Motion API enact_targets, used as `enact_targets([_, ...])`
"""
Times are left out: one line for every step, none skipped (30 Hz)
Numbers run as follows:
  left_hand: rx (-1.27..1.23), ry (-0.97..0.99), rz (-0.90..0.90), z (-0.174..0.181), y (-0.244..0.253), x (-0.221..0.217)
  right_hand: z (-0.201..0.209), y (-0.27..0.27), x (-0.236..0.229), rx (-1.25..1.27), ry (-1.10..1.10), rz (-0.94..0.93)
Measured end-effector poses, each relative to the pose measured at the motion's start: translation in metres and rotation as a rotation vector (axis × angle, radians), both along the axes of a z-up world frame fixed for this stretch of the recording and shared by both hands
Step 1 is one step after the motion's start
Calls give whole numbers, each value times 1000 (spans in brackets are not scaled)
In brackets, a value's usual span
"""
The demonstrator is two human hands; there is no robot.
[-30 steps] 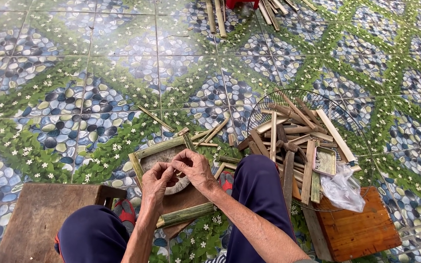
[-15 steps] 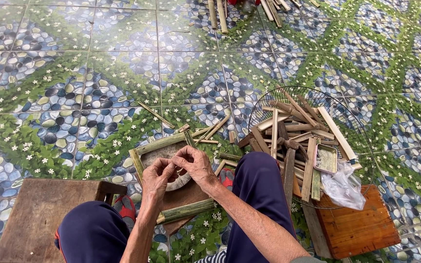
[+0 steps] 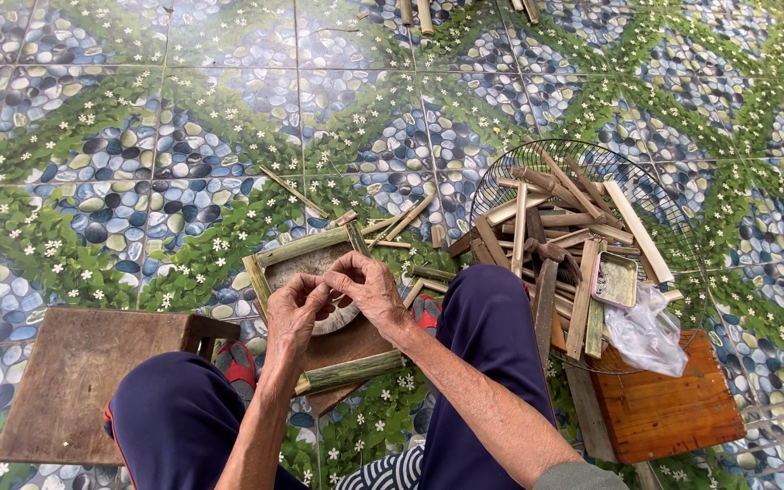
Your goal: The person assembles small wooden frames by joining wooden sticks and blocks by hand and using a hammer.
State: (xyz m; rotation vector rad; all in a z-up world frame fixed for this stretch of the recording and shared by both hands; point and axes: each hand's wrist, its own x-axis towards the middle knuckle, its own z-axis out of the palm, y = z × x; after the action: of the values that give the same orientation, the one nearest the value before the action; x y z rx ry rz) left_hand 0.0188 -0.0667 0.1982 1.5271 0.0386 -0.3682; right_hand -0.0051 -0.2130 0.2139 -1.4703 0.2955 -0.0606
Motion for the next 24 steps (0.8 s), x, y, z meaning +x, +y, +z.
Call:
enact_targets([-1,-7,-2,2,0,0,1,0,0,2,-3,2])
enact_targets([1,-4,-1,-2,1,1,0,0,0,4,0,2])
enact_targets([-4,-3,-6,-5,1,1,-1,0,0,3,-1,6])
enact_targets([-11,-4,-10,-8,1,3,-2,-1,1,1,-4,9])
enact_targets([-10,-3,-11,-3,1,2,0,-1,2,2,-3,8])
enact_targets([3,3,-5,2,1,1,1,-1,1,-11,-5,13])
enact_targets([16,9,1,6,1,-1,1,-1,1,-25,-8,17])
enact_targets([21,18,0,2,2,0,0,0,1,-20,2,16])
enact_targets([19,2,-5,-2,3,0,-1,0,0,-21,-1,22])
enact_targets([15,-19,-10,-6,3,4,-2,-2,3,-24,-7,27])
enact_targets([18,-14,-11,-7,4,1,-1,0,1,-21,-2,27])
enact_targets([16,-14,-8,-7,4,2,1,0,1,-27,-2,28])
enact_targets([13,-13,-5,-6,4,3,4,0,1,-33,-1,29])
enact_targets([12,-14,-5,-2,2,5,6,-4,3,-35,-3,28])
enact_targets([22,-17,-5,1,0,7,8,-6,4,-61,-11,36])
enact_targets([45,-6,-2,1,7,0,6,0,-3,-75,-4,47])
enact_targets([56,8,1,2,11,-3,7,4,-5,-63,9,51])
enact_targets([37,-8,3,4,9,-1,11,2,-4,-90,-4,55])
enact_targets([18,-24,6,8,6,2,17,-1,-1,-117,-16,59])
enact_targets([3,-57,1,5,5,6,17,-2,3,-133,-48,52])
enact_targets([14,-26,6,2,3,10,16,-4,7,-118,-30,59])
enact_targets([33,27,12,-5,7,2,12,-1,-1,-94,10,69])
enact_targets([26,16,8,1,2,12,17,-6,8,-101,-1,64])
enact_targets([29,4,6,3,4,8,17,-5,5,-116,-4,72])
